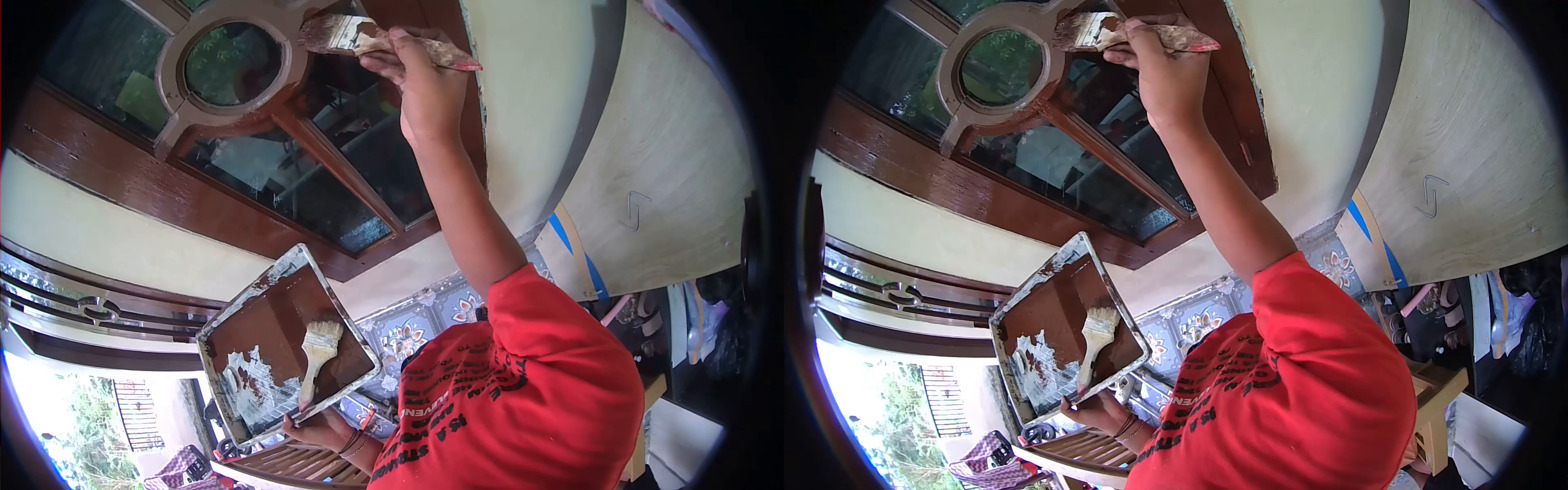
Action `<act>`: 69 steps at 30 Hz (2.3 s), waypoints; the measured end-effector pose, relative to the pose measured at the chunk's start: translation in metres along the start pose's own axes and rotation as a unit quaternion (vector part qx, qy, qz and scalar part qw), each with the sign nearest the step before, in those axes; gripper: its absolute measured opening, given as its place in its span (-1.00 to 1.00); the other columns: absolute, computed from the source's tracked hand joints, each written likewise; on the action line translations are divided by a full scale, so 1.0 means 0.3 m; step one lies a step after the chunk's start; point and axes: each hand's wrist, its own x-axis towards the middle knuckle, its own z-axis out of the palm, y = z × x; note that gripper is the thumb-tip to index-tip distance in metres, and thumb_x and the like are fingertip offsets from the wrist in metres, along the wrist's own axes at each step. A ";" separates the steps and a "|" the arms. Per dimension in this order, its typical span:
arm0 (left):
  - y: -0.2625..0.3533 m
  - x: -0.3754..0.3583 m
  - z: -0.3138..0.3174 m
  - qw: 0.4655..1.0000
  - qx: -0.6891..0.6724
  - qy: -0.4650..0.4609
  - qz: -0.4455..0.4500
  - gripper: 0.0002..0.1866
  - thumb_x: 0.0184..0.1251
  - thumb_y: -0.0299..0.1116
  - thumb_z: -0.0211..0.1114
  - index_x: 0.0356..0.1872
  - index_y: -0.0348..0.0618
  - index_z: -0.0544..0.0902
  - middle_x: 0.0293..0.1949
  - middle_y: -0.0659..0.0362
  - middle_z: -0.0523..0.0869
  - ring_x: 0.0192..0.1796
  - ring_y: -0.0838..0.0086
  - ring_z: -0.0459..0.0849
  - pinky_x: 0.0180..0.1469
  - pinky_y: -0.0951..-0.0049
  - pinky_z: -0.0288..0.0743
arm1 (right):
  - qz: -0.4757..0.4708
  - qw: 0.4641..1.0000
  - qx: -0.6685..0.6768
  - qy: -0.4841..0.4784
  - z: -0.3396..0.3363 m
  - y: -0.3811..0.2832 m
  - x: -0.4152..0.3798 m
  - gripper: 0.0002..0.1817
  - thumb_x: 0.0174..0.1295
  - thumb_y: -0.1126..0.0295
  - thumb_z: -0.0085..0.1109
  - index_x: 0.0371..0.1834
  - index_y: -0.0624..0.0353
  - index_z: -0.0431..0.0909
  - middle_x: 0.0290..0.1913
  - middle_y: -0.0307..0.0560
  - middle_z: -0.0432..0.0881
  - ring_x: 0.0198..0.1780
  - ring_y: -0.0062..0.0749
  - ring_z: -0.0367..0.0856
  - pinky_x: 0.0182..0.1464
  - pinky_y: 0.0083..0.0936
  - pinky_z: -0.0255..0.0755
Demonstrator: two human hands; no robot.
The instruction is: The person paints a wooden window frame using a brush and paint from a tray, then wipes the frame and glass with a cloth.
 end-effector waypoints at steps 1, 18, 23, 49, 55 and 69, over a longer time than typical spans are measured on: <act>-0.003 -0.009 0.020 0.999 0.017 0.032 0.016 -0.69 0.00 -0.19 0.24 -0.42 -0.21 0.40 -0.46 0.06 0.54 -0.35 0.35 0.56 -0.19 0.38 0.44 | -0.005 1.000 0.011 -0.017 0.003 0.007 -0.001 -0.89 0.16 0.58 0.08 -0.29 0.39 0.42 -0.33 0.08 0.60 -0.36 -0.33 0.66 -0.30 -0.50 0.63; 0.010 0.019 -0.009 0.999 0.023 0.036 0.013 -0.68 -0.01 -0.19 0.26 -0.47 -0.23 0.39 -0.53 0.09 0.48 -0.44 0.39 0.51 -0.28 0.41 0.46 | -0.322 0.834 -0.395 -0.213 -0.016 -0.056 -0.002 -0.90 -0.04 0.45 0.27 -0.42 0.12 0.60 -0.47 -0.10 0.62 -0.46 -0.30 0.61 -0.40 -0.55 0.48; 0.002 0.023 -0.005 0.998 0.035 0.051 0.032 -0.69 0.00 -0.19 0.26 -0.47 -0.18 0.38 -0.55 0.12 0.48 -0.46 0.41 0.50 -0.30 0.44 0.42 | -0.295 0.828 -0.429 -0.209 -0.001 -0.114 0.013 -0.87 -0.02 0.55 0.25 -0.35 0.19 0.62 -0.38 -0.11 0.65 -0.35 -0.35 0.64 -0.29 -0.56 0.50; 0.016 0.011 0.034 0.997 0.042 0.072 0.007 -0.72 -0.04 -0.21 0.24 -0.55 -0.19 0.39 -0.56 0.11 0.46 -0.44 0.42 0.49 -0.27 0.48 0.39 | -0.208 0.917 -0.339 -0.031 -0.025 0.083 -0.189 -0.90 0.01 0.49 0.24 -0.49 0.26 0.51 -0.52 -0.08 0.63 -0.50 -0.50 0.65 -0.45 -0.64 0.46; -0.007 -0.025 0.096 0.993 0.075 0.083 0.050 -0.70 -0.06 -0.19 0.24 -0.55 -0.19 0.39 -0.58 0.13 0.46 -0.48 0.41 0.48 -0.27 0.48 0.39 | -0.150 0.972 -0.176 0.048 -0.039 0.124 -0.163 -0.90 0.03 0.52 0.22 -0.47 0.31 0.50 -0.52 -0.08 0.61 -0.46 -0.59 0.59 -0.44 -0.65 0.44; 0.034 0.015 0.034 0.994 0.071 0.071 0.042 -0.73 -0.04 -0.21 0.24 -0.54 -0.14 0.38 -0.56 0.14 0.45 -0.47 0.43 0.48 -0.27 0.47 0.41 | -0.011 0.997 -0.061 0.043 0.007 0.083 -0.113 -0.94 0.07 0.53 0.16 -0.48 0.28 0.50 -0.57 -0.15 0.60 -0.55 -0.62 0.57 -0.50 -0.65 0.43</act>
